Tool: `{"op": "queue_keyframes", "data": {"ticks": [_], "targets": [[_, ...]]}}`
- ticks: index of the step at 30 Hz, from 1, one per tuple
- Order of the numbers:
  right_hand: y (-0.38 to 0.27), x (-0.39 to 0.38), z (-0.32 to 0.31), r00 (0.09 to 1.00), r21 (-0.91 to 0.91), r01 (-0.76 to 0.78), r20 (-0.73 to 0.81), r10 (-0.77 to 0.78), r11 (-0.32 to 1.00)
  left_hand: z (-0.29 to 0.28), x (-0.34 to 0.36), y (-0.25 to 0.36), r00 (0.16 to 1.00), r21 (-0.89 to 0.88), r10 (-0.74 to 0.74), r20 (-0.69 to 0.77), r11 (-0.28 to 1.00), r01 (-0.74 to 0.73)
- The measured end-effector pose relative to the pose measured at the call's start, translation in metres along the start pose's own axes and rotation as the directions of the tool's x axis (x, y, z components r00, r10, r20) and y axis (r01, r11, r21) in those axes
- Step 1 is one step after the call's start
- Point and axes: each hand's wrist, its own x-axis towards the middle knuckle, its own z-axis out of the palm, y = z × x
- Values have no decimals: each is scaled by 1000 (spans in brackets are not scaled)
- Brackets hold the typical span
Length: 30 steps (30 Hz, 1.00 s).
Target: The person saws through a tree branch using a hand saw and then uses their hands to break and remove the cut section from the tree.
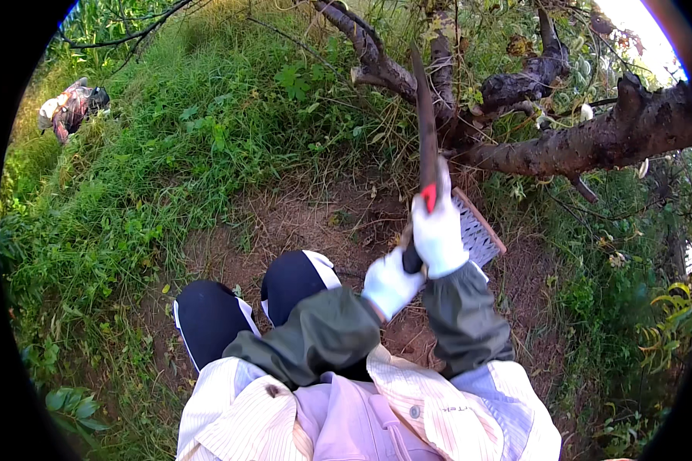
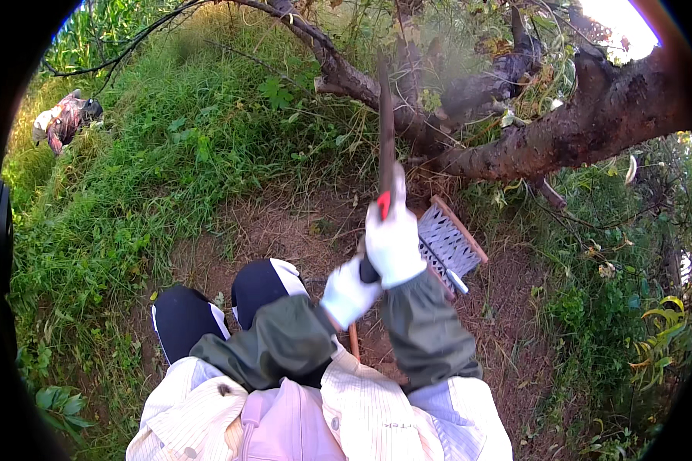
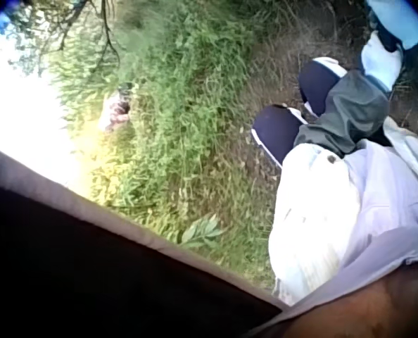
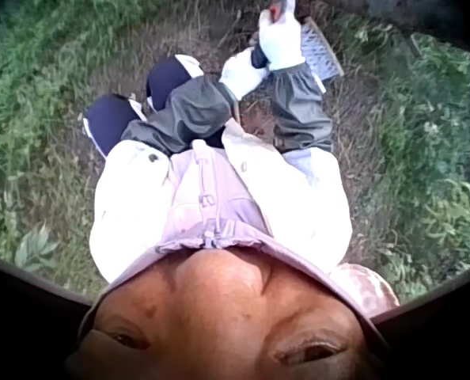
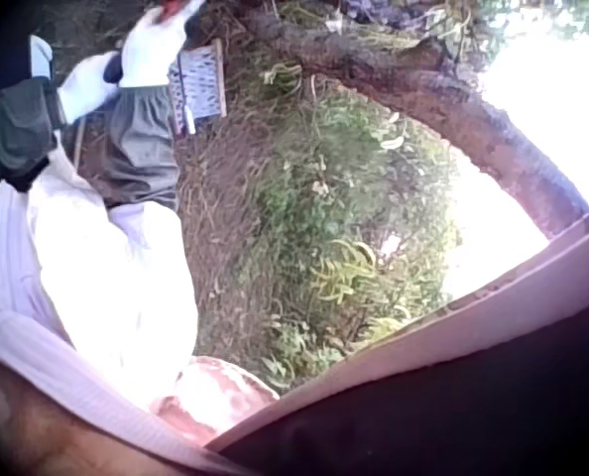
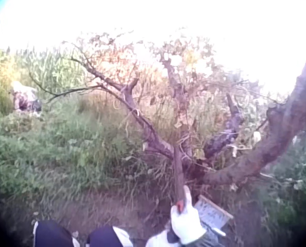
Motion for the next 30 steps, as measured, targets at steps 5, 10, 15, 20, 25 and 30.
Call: {"op": "queue_keyframes", "data": {"ticks": [5, 10, 15, 20, 25, 30], "targets": [[1, 96, 8, 987, 168, -157, 52, 150, 973, -16, 86, 43, 991, -15, -111, -70, 994, 110], [-5, 26, -11, 996, -5, -73, 42, 73, 997, -1, 18, 38, 988, -76, -148, -53, 987, 143], [-9, -26, -8, 1000, -16, -9, -5, 9, 1000, -5, -31, 7, 998, -18, -52, 44, 998, 53], [0, 79, 16, 997, 144, -50, -48, 57, 988, -24, 82, 22, 1000, 3, 10, 4, 1000, -10], [-12, 20, 0, 986, 40, -164, 43, 162, 986, -1, 25, 15, 990, -18, -6, -138, 1000, 4], [-11, -71, -8, 999, -56, -50, 17, 51, 997, 6, -60, -22, 999, 7, -8, 37, 1000, 8]]}}
